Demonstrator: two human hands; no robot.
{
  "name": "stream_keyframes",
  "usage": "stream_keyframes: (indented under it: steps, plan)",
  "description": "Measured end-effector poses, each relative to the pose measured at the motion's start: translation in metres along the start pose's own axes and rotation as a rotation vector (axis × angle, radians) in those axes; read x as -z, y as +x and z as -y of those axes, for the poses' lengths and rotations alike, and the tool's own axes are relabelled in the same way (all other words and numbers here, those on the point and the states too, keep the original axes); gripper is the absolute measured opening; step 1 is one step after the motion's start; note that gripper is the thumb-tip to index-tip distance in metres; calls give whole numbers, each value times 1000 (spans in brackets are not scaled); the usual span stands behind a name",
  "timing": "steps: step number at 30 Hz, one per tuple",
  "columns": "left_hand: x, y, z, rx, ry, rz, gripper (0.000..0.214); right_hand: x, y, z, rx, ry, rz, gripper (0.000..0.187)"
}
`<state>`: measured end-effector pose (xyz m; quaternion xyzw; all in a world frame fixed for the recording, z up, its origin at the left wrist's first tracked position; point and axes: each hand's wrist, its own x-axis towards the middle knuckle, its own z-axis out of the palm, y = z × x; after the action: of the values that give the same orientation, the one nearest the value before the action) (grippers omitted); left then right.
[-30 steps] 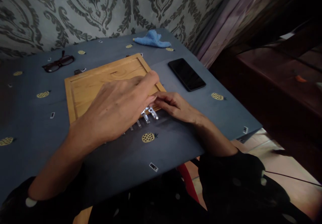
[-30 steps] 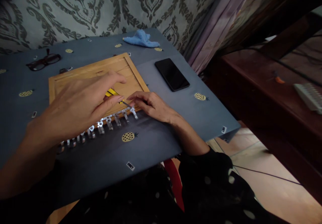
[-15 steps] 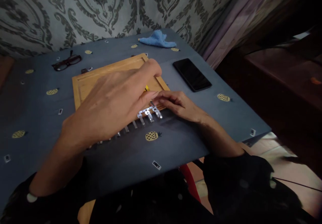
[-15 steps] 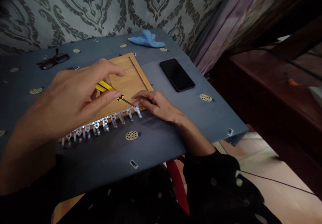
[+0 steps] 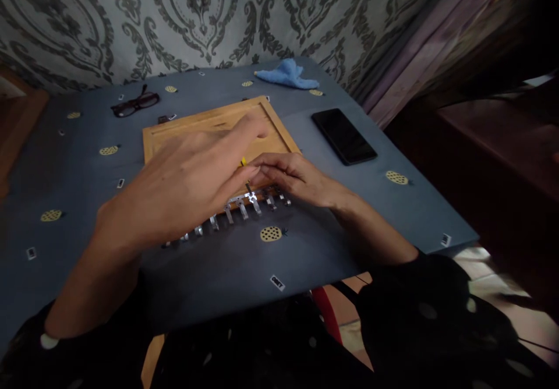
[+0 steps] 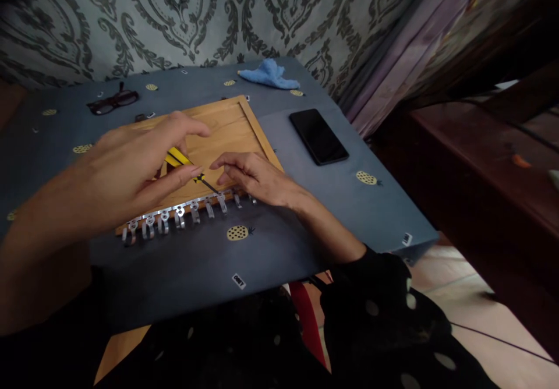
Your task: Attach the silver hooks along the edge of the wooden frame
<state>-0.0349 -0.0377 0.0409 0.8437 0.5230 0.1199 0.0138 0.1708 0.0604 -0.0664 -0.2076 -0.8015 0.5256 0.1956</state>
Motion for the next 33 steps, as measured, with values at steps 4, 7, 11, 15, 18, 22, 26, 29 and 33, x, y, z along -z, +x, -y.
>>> stream_keyframes:
  steps: [4,7,11,15,18,22,26,29,33]
  plan:
    - [-2,2,-2,30,36,63,31,-6,-1,-14,-38,98,-26,34]
    - [-3,5,0,33,19,85,30,-7,-4,-17,-35,67,-47,34]
    - [-6,6,2,13,17,82,28,-6,-5,-17,-41,61,-42,36]
    - [-8,6,3,7,16,89,27,-5,-6,-18,-27,59,-28,35]
    - [-8,7,2,4,-18,97,28,-5,-7,-17,-23,61,-15,35]
    - [-9,7,2,-4,-49,72,26,-4,-9,-16,-33,72,-2,33]
    - [-11,6,2,-26,-34,46,22,-5,-9,-17,-40,75,-4,33]
    - [-10,5,2,-26,18,47,15,-6,-9,-17,-38,97,-8,34]
    - [-6,5,2,-61,66,110,27,-6,-9,-18,-31,97,-20,35]
